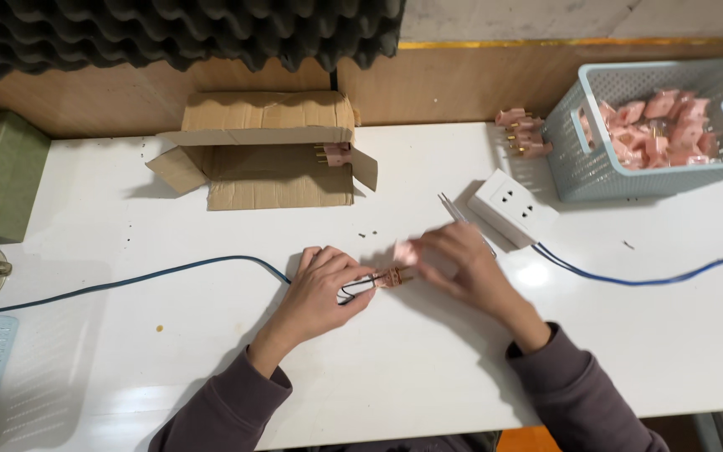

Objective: The person assembles a pink electrical plug by inserting metal prongs and tightening them with a screwdriver. They handle multiple plug components and place the finished plug into a cardboard box.

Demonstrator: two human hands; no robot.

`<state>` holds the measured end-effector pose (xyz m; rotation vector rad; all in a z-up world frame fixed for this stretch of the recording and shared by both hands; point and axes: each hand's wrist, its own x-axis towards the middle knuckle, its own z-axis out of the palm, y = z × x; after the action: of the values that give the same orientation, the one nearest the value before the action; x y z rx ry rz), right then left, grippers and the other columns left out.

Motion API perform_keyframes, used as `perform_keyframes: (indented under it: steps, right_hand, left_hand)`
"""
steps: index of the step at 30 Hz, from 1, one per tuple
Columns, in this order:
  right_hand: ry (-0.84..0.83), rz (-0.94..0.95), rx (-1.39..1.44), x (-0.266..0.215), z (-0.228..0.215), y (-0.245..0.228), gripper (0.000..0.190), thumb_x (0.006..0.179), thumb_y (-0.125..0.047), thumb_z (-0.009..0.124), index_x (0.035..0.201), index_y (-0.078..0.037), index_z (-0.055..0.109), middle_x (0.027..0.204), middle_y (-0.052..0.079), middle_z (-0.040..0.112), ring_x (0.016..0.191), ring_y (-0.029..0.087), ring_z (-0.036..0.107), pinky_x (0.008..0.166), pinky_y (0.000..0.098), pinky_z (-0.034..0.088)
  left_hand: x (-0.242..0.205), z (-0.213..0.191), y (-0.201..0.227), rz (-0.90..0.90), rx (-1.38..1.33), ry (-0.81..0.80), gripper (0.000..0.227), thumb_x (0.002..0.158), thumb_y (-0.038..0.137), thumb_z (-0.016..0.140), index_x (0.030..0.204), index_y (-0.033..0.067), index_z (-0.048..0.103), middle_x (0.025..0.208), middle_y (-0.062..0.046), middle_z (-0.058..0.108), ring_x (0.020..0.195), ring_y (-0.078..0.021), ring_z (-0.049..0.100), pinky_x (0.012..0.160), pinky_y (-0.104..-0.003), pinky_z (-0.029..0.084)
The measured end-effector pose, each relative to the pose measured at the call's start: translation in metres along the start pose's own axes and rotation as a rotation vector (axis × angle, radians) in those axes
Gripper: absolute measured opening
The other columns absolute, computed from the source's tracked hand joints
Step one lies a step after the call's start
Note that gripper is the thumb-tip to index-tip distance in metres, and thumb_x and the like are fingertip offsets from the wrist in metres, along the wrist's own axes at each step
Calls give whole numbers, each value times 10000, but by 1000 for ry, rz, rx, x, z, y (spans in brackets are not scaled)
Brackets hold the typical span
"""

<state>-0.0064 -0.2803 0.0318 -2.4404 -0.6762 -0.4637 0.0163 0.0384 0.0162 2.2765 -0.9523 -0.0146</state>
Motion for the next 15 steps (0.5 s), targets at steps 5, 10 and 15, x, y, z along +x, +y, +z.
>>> perform_keyframes:
  steps: [5, 10, 15]
  right_hand:
    - [-132, -78, 118, 0, 15, -23, 342, 1075, -383, 792, 1318, -145, 830, 1133, 91, 799, 1027, 282, 745, 975, 431, 534]
    - [-193, -58, 131, 2, 11, -23, 330, 1062, -333, 813, 1316, -122, 829, 1156, 109, 782, 1059, 283, 766, 1008, 453, 562]
    - [-216, -28, 144, 0, 8, -24, 345, 1040, -309, 839, 1315, -100, 831, 1158, 129, 778, 1077, 296, 781, 1018, 460, 588]
  left_hand:
    - [1, 3, -1, -25, -28, -42, 293, 1057, 434, 769, 1233, 218, 859, 954, 52, 701, 1135, -159, 654, 1130, -447, 402]
    - [1, 2, 2, -38, -31, -37, 252, 1085, 373, 744, 1233, 207, 863, 964, 33, 703, 1141, -167, 643, 1125, -453, 402]
    - [2, 3, 3, -41, -25, -40, 239, 1086, 338, 752, 1243, 200, 867, 984, 23, 714, 1152, -171, 642, 1132, -454, 399]
